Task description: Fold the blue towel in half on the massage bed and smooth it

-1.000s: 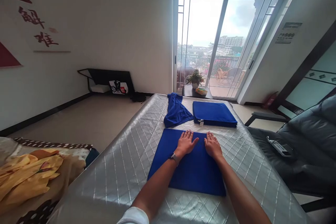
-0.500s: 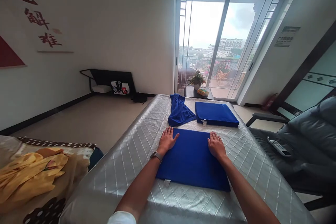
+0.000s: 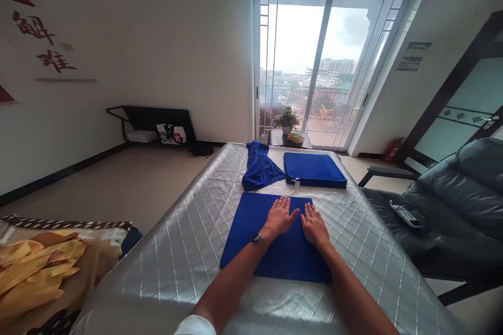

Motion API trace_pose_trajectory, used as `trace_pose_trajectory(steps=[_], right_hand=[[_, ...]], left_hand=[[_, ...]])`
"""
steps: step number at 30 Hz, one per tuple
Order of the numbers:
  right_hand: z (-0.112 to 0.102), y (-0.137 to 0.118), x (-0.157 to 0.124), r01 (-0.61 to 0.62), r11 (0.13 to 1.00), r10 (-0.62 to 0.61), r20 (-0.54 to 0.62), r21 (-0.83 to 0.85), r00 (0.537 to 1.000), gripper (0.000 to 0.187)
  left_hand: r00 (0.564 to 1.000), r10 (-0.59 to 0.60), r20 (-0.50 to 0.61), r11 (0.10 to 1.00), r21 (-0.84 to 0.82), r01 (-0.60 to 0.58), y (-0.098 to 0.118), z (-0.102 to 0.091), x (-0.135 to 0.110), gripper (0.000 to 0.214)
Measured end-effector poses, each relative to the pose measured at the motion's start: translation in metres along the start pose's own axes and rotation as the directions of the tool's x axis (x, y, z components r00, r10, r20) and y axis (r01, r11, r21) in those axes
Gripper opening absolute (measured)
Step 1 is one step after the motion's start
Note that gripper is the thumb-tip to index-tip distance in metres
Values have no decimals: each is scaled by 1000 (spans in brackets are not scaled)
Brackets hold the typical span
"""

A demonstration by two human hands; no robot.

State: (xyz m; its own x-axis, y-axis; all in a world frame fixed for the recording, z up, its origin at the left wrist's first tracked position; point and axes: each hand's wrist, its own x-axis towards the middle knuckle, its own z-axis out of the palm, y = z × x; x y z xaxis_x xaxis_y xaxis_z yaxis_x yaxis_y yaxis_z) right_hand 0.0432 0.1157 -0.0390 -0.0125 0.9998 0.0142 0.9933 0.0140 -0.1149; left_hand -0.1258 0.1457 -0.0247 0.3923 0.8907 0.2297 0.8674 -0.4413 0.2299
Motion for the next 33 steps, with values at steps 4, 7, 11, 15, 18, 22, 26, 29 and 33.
trace_pose_trajectory(steps=[4, 7, 11, 15, 18, 22, 26, 29, 33], right_hand=[[0, 3, -5, 53, 998, -53, 3, -41, 999, 63], [0, 2, -5, 40, 999, -40, -1, -25, 999, 62], [-1, -1, -2, 4, 1000, -3, -19, 22, 1000, 65], [-1, -2, -1, -18, 999, 19, -11, 34, 1000, 65], [-2, -3, -1, -25, 999, 25, -4, 24, 1000, 64], [-8, -7, -2, -27, 999, 26, -44, -18, 999, 63], [-16, -11, -22, 14, 998, -22, -130, -66, 991, 60], [-15, -11, -56, 48, 998, -53, -113, -40, 992, 61], [-5, -8, -100, 70, 997, -69, -29, 33, 997, 64]], left_hand=[[992, 119, 33, 990, -82, -116, 53, 23, 1, 73], [994, 75, 75, 994, -81, -69, 47, 23, -7, 73], [996, -7, 90, 1000, -6, 8, 0, 6, -28, 74], [979, -166, 122, 985, 74, 158, -63, -18, -66, 77], [965, -242, 103, 965, 124, 229, -102, -29, -97, 81], [961, -263, 89, 959, 133, 250, -121, -34, -120, 84], [962, -260, 81, 961, 121, 250, -118, -33, -121, 84], [964, -255, 70, 961, 130, 244, -120, -35, -119, 82], [952, -286, 111, 951, 157, 267, -111, -44, -107, 86]])
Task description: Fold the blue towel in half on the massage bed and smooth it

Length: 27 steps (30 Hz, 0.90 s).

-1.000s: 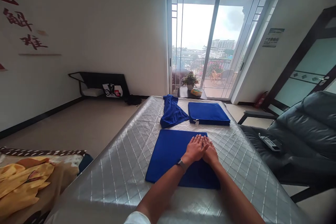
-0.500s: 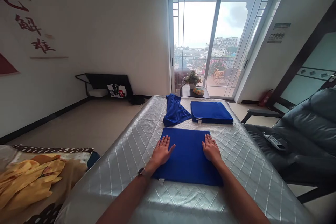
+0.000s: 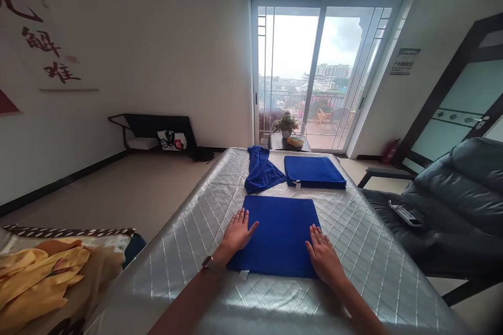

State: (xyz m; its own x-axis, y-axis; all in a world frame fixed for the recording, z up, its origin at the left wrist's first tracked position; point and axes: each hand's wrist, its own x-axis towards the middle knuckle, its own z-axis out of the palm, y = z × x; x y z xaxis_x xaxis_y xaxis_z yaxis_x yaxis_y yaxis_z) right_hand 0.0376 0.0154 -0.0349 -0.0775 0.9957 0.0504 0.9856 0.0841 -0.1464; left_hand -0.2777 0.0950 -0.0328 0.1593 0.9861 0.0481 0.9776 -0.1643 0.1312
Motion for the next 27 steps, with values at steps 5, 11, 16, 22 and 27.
trace_pose_trajectory(steps=[5, 11, 16, 22, 27], right_hand=[[6, -1, -18, -17, 1000, 17, -3, 10, 1000, 66], [6, -1, -18, 1, 1000, 0, 15, -27, 1000, 59], [4, -2, -19, -24, 1000, 24, 27, 2, 999, 63], [6, -1, -19, -21, 1000, 20, 31, 16, 999, 64], [14, 4, -16, 5, 999, -4, -23, 37, 1000, 64]], left_hand=[[966, 255, 41, 963, -99, -250, 87, -11, -2, 88], [819, 570, -62, 802, -177, -571, 176, 11, -20, 73], [856, 517, -20, 843, -162, -513, 135, 13, -29, 73], [972, 234, 18, 970, -78, -232, 30, 11, -61, 72], [994, 103, -46, 992, -73, -106, -14, 17, -92, 73]])
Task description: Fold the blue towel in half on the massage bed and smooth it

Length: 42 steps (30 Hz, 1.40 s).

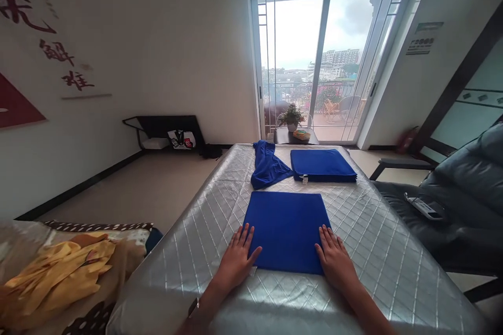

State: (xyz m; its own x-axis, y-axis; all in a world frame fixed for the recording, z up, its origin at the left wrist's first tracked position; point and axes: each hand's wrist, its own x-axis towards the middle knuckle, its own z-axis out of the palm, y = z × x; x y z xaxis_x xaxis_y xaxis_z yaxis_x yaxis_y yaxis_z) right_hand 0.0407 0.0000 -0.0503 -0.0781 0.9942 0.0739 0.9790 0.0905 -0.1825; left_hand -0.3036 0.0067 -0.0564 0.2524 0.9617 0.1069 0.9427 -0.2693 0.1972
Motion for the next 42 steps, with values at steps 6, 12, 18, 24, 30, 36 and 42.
trace_pose_trajectory(steps=[6, 12, 18, 24, 30, 36, 42], right_hand=[[-1, 4, -15, 24, 1000, -24, -2, -12, 1000, 63], [-1, 12, -50, 16, 1000, -15, 82, -11, 997, 64], [-18, 2, -28, 11, 1000, -12, 96, 8, 995, 61], [-15, -13, -7, -36, 999, 36, 32, 18, 999, 65], [-1, -12, -13, -57, 998, 56, 31, 21, 998, 64], [-6, -13, -14, -26, 1000, 27, 48, -9, 998, 59], [-7, -12, -15, -23, 1000, 23, 51, 17, 998, 59]], left_hand=[[1000, -9, 15, 1000, -10, 9, 5, -1, -4, 81], [1000, -19, -17, 1000, 8, 19, 4, 5, -3, 81], [1000, -7, -30, 1000, 26, 8, 4, 5, -3, 79], [1000, -17, 14, 998, 54, 16, 4, -3, -7, 77], [999, -43, -22, 994, 97, 45, 35, 0, 7, 79], [890, 455, 31, 889, -69, -452, 152, -10, 60, 70], [868, 496, 24, 866, -84, -493, 184, 14, 86, 68]])
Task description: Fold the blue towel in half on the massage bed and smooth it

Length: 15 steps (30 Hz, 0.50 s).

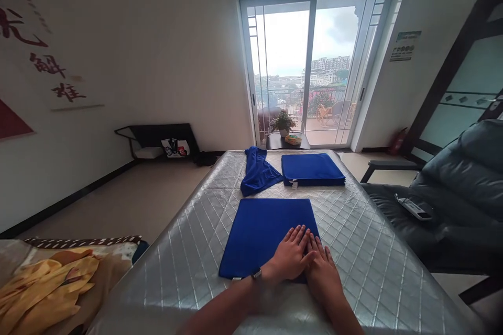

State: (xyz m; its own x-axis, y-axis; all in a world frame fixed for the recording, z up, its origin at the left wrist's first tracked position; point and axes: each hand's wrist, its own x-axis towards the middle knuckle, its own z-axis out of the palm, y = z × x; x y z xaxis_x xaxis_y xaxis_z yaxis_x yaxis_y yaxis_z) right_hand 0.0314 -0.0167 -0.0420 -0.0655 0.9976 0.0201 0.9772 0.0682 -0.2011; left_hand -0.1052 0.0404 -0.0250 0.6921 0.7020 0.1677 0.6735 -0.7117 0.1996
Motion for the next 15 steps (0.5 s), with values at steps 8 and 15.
trace_pose_trajectory(steps=[8, 15], right_hand=[[-1, -3, 0, -20, 1000, 20, 12, -5, 1000, 62], [14, 5, -1, -8, 999, 5, -57, -46, 998, 65]], left_hand=[[945, -326, 8, 940, 106, 323, -76, -15, -94, 70], [851, -522, -59, 842, 126, 525, -110, -20, -159, 74]])
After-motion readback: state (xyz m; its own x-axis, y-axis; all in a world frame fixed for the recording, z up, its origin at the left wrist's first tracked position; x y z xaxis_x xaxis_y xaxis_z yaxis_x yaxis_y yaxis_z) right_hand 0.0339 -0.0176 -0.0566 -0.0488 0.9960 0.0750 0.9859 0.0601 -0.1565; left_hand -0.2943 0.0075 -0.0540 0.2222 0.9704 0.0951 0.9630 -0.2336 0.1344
